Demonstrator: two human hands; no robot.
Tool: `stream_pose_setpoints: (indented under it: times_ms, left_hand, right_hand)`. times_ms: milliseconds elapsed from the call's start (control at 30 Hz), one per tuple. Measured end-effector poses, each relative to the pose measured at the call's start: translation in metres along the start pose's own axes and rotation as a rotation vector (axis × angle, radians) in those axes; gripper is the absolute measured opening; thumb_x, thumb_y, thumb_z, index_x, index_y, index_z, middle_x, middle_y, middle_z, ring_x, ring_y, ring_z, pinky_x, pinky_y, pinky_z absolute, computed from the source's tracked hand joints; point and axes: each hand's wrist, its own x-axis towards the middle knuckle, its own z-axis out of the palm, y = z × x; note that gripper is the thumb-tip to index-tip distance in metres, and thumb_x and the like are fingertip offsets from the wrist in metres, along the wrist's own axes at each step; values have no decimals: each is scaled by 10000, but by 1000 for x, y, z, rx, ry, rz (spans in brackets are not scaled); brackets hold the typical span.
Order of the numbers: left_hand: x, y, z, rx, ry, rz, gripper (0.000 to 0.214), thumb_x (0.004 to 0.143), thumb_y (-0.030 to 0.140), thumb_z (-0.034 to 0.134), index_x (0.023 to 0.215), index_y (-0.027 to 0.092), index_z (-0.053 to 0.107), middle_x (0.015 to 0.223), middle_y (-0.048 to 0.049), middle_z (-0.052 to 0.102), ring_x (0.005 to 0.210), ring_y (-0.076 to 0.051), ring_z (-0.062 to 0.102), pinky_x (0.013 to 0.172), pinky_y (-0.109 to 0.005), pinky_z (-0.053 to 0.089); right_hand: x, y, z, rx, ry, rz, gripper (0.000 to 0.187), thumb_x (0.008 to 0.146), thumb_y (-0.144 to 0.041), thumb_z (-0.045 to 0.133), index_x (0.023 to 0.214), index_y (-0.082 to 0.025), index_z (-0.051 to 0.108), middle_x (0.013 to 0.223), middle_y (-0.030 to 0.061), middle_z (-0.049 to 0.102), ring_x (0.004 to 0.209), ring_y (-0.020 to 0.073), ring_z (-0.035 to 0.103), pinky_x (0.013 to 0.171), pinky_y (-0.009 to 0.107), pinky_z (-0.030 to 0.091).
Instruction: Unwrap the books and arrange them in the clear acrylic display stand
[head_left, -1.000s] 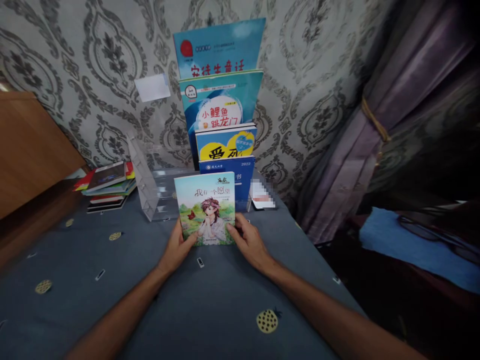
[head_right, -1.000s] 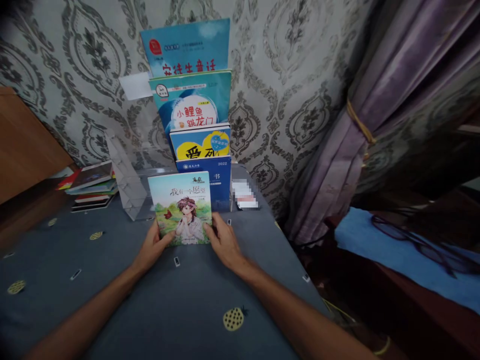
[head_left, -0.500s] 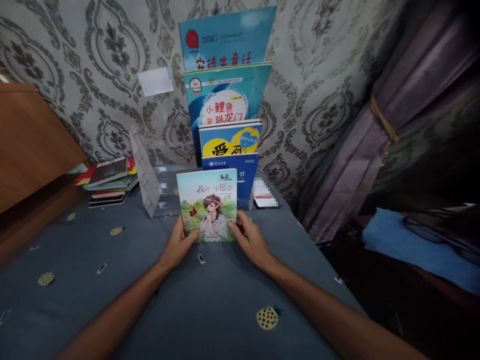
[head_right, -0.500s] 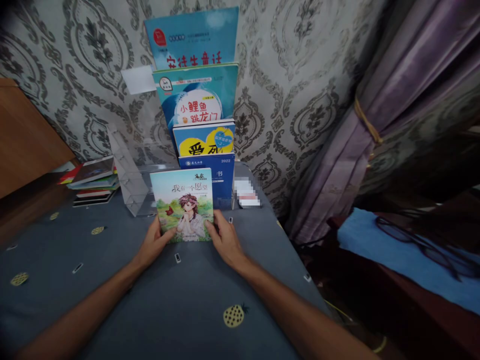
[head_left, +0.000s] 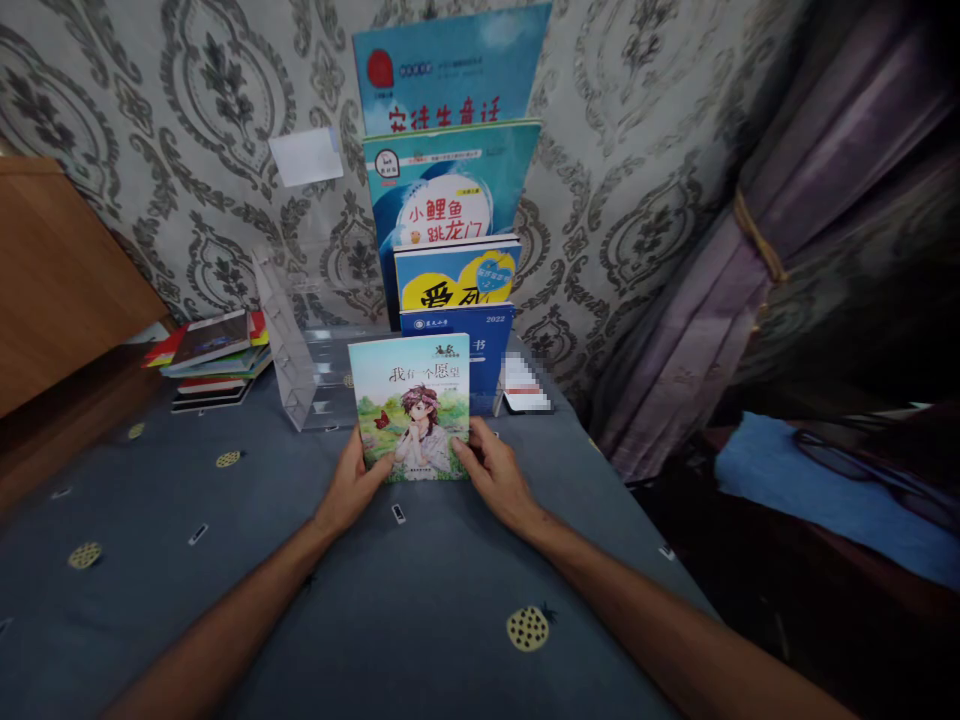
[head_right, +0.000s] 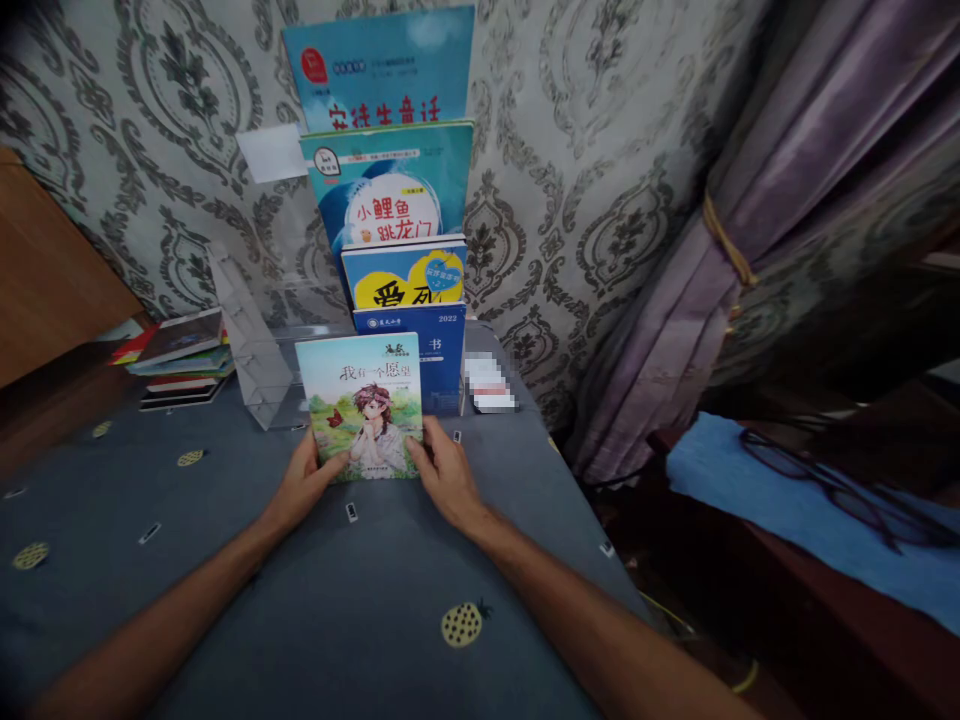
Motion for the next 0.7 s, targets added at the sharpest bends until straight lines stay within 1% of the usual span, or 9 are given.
stream_pose_setpoints:
  times_ms: [200, 333, 467, 567, 700]
  left_hand:
    - [0, -3, -1, 35, 17, 10, 695, 796, 417, 692, 1411, 188, 464, 1420, -118, 586, 1330, -281, 535, 1134, -423, 408]
    - [1, -3, -1, 36, 20, 18, 707, 781, 397, 695, 1410, 172, 463, 1428, -134, 578, 1332, -285, 536, 1146, -433, 393]
    - [5, -4, 0, -1, -28, -29, 751, 767, 397, 711, 1426, 165, 437, 1436, -147, 571, 1316, -296, 551, 1135, -458, 407]
    - [8, -5, 2, -19, -68, -37, 741, 783, 399, 708, 1432, 170, 433, 1438, -140, 572, 1311, -290, 558, 1121, -444, 429]
    - [12, -5, 4, -6, -70, -25, 730, 780, 397, 707, 1422, 167, 446, 1450, -132, 563, 1333, -293, 539, 1124, -440, 429]
  right_hand:
    - [0, 0, -1, 7, -1, -16, 182, 984, -371, 478, 999, -209, 558, 765, 6, 619, 678, 179, 572, 637, 286, 421]
    - [0, -1, -3, 2, -6, -16, 191, 986, -372, 472, 1023, -208, 564, 820, 23, 650, 730, 188, 592, 673, 291, 439]
    - [1, 1, -5, 19, 16, -3, 221, 985, -375, 470, 1068, -203, 579, 847, 38, 668, 776, 207, 623, 695, 302, 468]
    - [2, 3, -7, 16, 45, 3, 236, 981, -369, 471, 1087, -193, 588, 838, 40, 672, 768, 207, 629, 686, 297, 463]
    - [3, 4, -9, 18, 56, 1, 256, 980, -370, 463, 1104, -183, 586, 895, 59, 690, 786, 212, 637, 705, 302, 469]
